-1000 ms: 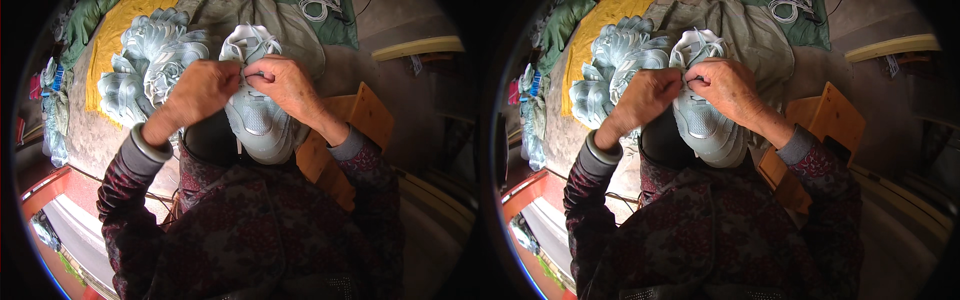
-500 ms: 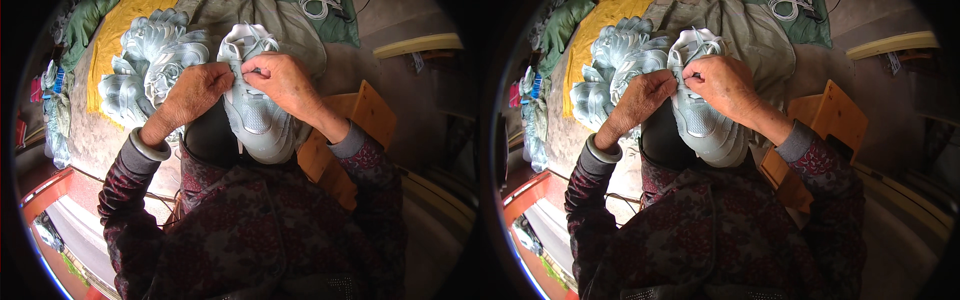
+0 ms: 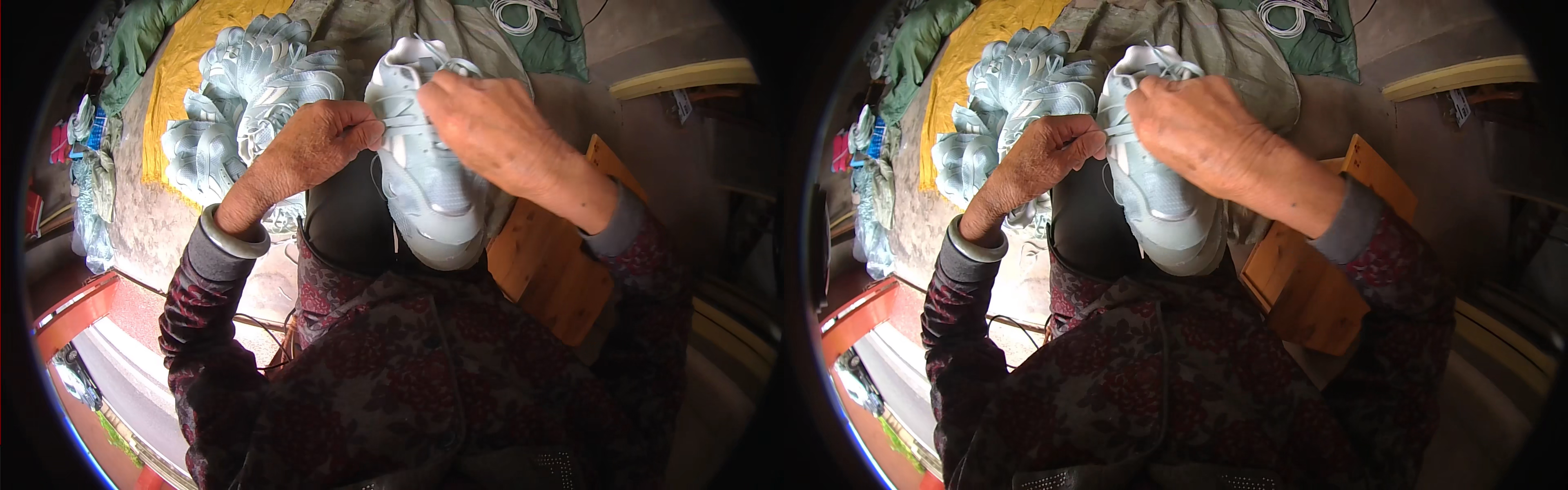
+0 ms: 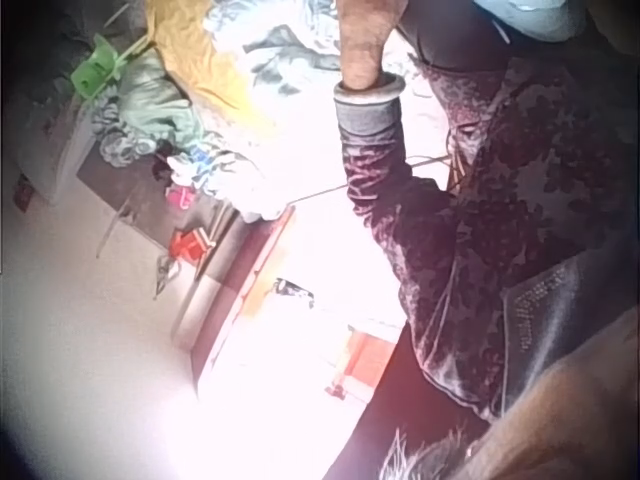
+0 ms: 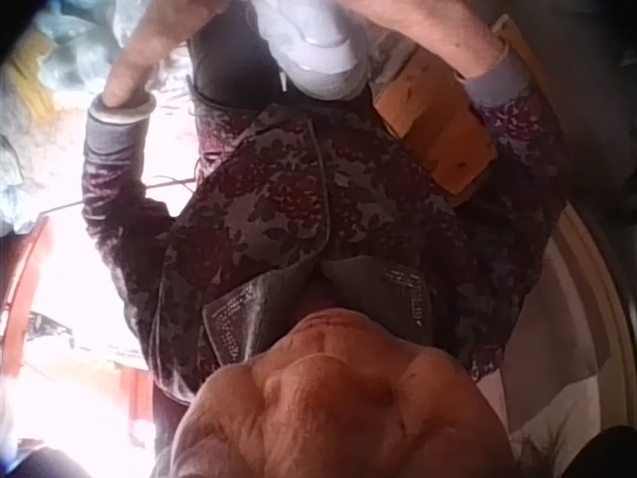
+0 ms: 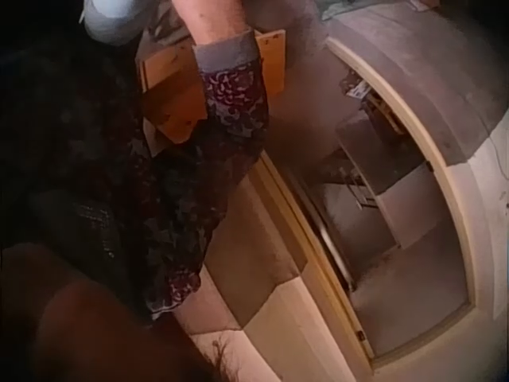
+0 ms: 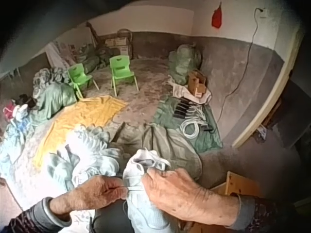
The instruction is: The recorder is lacing a light green sneaker while sitting in a workshop.
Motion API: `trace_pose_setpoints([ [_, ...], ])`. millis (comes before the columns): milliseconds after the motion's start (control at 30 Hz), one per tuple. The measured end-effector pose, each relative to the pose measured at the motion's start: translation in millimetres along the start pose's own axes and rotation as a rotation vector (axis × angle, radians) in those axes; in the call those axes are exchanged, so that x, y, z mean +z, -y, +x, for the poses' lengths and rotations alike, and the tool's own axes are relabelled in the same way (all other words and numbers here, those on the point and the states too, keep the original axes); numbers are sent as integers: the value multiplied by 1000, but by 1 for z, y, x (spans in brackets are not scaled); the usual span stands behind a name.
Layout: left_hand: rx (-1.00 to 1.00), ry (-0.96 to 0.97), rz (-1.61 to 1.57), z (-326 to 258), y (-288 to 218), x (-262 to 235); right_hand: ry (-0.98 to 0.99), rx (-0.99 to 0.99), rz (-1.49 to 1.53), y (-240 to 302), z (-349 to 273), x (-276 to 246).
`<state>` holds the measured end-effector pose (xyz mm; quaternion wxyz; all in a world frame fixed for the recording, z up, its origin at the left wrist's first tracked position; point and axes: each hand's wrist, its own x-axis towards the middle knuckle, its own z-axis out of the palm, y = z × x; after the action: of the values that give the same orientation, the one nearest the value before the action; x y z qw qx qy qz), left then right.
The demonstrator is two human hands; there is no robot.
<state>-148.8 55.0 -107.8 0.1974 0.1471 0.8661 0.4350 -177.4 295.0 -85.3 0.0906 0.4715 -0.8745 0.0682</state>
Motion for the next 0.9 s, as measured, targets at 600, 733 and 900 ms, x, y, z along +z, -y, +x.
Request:
trace_pose_setpoints([
  [600,235,-254,6,21,-7,-32,-9,553,1274,-31,-33,19],
  [733,396,-137,188,52,-31,-19,-88,606,1384,-33,-37,21],
  [900,374,17,170,76,-13,-15,-54,582,1304,-32,-28,18],
])
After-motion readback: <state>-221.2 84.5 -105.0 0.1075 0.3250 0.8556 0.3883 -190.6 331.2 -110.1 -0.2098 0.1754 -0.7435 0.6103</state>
